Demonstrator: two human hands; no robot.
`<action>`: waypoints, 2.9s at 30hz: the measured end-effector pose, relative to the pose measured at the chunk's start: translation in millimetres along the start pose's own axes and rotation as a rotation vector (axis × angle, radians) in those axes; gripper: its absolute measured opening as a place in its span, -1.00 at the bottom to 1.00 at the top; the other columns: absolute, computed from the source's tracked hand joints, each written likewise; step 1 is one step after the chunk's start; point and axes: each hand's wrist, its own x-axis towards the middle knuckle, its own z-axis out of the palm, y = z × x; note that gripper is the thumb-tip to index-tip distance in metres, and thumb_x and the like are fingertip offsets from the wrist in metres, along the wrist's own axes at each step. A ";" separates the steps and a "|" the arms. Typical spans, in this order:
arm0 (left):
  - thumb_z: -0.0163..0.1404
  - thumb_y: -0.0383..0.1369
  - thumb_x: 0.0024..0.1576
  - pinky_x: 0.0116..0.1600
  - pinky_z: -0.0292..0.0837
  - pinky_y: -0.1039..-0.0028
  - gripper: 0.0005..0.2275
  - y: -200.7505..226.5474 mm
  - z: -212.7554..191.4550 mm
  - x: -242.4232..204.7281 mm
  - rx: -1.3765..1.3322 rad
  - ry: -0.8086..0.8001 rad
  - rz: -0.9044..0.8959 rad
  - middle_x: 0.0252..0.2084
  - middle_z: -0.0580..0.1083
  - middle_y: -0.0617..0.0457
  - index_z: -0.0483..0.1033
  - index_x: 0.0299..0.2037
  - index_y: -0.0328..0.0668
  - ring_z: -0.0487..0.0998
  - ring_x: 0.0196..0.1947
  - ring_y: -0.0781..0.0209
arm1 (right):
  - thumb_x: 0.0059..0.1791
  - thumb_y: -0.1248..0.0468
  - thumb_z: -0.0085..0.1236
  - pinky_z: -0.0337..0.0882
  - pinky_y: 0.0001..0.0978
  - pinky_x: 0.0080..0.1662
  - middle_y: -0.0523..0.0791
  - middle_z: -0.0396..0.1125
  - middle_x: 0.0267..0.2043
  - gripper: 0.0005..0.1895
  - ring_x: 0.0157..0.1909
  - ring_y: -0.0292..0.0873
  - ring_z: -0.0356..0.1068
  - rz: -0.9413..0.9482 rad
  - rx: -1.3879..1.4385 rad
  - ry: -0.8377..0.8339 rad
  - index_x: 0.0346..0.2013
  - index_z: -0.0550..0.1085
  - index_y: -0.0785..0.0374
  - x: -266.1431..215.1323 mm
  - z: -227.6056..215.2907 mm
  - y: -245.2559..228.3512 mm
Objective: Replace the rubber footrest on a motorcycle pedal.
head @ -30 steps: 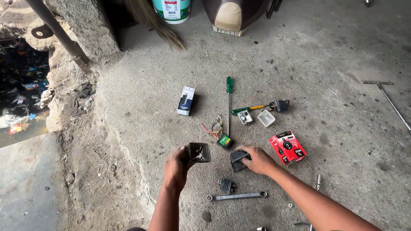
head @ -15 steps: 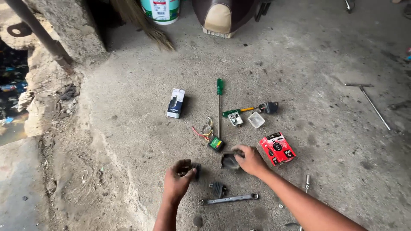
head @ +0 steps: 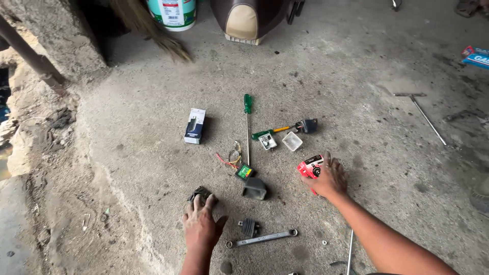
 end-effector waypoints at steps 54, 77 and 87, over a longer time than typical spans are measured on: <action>0.06 -0.41 0.07 -0.10 0.53 0.23 -0.86 -40.1 -8.9 30.2 -0.530 0.137 0.019 -0.20 0.60 0.01 0.65 -0.21 -0.05 0.64 -0.22 -0.01 | -0.16 -0.25 0.29 0.13 0.06 0.35 0.17 -0.01 0.43 0.20 0.43 0.20 0.04 -0.886 -0.071 -0.179 0.48 -0.11 0.30 69.8 -22.5 -280.7; -0.06 0.05 0.12 -0.24 0.61 0.27 -0.47 -87.4 -34.5 29.3 -1.885 -0.094 -0.452 -0.16 0.61 -0.09 0.50 0.07 -0.28 0.67 -0.36 0.16 | -0.43 -0.47 0.29 0.05 0.09 0.44 0.12 -0.08 0.54 0.45 0.53 0.15 -0.04 -1.109 0.518 -0.708 0.52 -0.11 0.11 -40.0 -19.3 -310.0; 0.08 -0.09 0.00 -0.37 0.63 0.32 -0.53 -95.1 11.9 32.4 -1.916 -0.042 -0.506 -0.38 0.51 -0.12 0.41 0.04 -0.21 0.62 -0.45 0.12 | -0.18 0.34 0.21 0.28 0.01 0.31 0.07 0.25 0.31 -0.34 0.37 0.12 0.22 -0.578 -0.026 -0.017 0.23 0.34 0.24 160.3 40.7 -192.8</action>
